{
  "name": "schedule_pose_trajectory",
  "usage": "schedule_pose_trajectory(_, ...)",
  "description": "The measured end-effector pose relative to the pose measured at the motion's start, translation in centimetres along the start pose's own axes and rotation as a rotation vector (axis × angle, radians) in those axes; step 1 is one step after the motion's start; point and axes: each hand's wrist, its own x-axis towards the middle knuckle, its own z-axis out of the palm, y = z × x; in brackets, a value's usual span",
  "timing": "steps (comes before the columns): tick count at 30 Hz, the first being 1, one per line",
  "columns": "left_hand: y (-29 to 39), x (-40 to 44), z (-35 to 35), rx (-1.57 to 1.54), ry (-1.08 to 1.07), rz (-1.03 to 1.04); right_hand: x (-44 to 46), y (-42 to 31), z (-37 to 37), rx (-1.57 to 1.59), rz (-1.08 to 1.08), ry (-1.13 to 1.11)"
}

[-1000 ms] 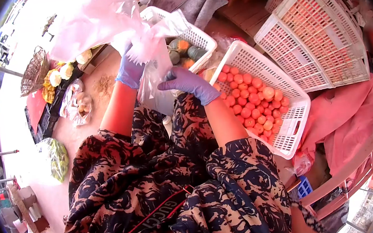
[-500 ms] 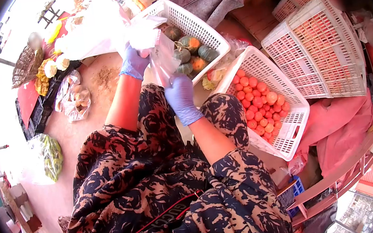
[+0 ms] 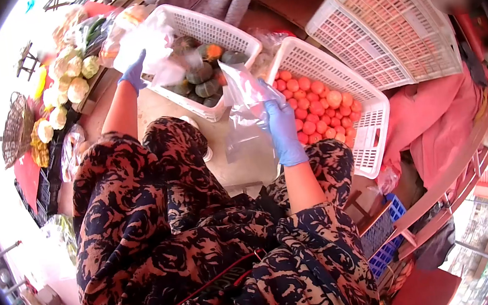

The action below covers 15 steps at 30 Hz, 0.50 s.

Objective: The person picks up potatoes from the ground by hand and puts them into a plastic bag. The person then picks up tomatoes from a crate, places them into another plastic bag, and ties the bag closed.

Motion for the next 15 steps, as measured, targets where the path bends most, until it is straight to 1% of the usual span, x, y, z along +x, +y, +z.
schedule_pose_trajectory(1, 0.2, 0.2, 0.8, 0.080, 0.105, -0.011, -0.5, -1.3, 0.4, 0.035, -0.041, -0.039)
schedule_pose_trajectory(2, 4.9, -3.6, 3.5, 0.398, 0.081, -0.149, -0.6, -2.0, 0.5, 0.072, -0.080, -0.087)
schedule_pose_trajectory(3, 5.1, -5.7, 6.0, 0.188, -0.046, -0.120, -0.6, -1.5, 0.2, 0.096, -0.128, -0.136)
schedule_pose_trajectory(4, 5.5, -8.2, 8.6, -0.022, -0.172, -0.090, -1.2, -1.3, 0.3, 0.102, -0.157, -0.124)
schedule_pose_trajectory(5, 5.7, -11.4, 11.7, 0.024, -0.326, -0.015, -1.9, -1.1, 0.4, 0.109, -0.185, -0.111)
schedule_pose_trajectory(6, 6.1, -15.1, 14.2, 0.042, -0.419, 0.035, -2.3, -1.1, 0.3, 0.119, -0.211, -0.108)
schedule_pose_trajectory(7, 6.4, -18.9, 16.8, 0.056, -0.510, 0.087, -2.5, -1.0, -0.3, 0.109, -0.190, -0.151)
schedule_pose_trajectory(8, 6.5, -21.5, 18.8, 0.039, -0.550, 0.114, -2.6, -0.6, -1.0, 0.099, -0.169, -0.195)
schedule_pose_trajectory(9, 6.0, -22.0, 21.1, -0.139, -0.632, -0.037, -2.7, -0.2, -2.1, 0.083, -0.152, -0.225)
schedule_pose_trajectory(10, 5.2, -22.4, 22.8, -0.318, -0.709, -0.190, -2.6, 0.7, -3.4, -0.026, -0.199, -0.214)
schedule_pose_trajectory(11, 4.7, -22.3, 23.3, -0.259, -0.585, -0.201, -2.4, 1.9, -4.8, -0.135, -0.246, -0.201)
schedule_pose_trajectory(12, 5.0, -22.7, 23.6, -0.300, -0.484, -0.059, -2.5, 2.0, -6.0, -0.244, -0.293, -0.188)
schedule_pose_trajectory(13, 4.9, -22.5, 23.6, -0.253, -0.403, 0.007, -2.6, 1.6, -7.7, -0.392, -0.346, -0.192)
schedule_pose_trajectory(14, 4.9, -22.1, 23.5, -0.207, -0.322, 0.073, -2.5, 1.7, -8.9, -0.262, -0.307, -0.132)
schedule_pose_trajectory(15, 5.7, -21.9, 23.0, -0.277, -0.341, 0.068, -2.3, 2.3, -10.0, -0.129, -0.271, -0.066)
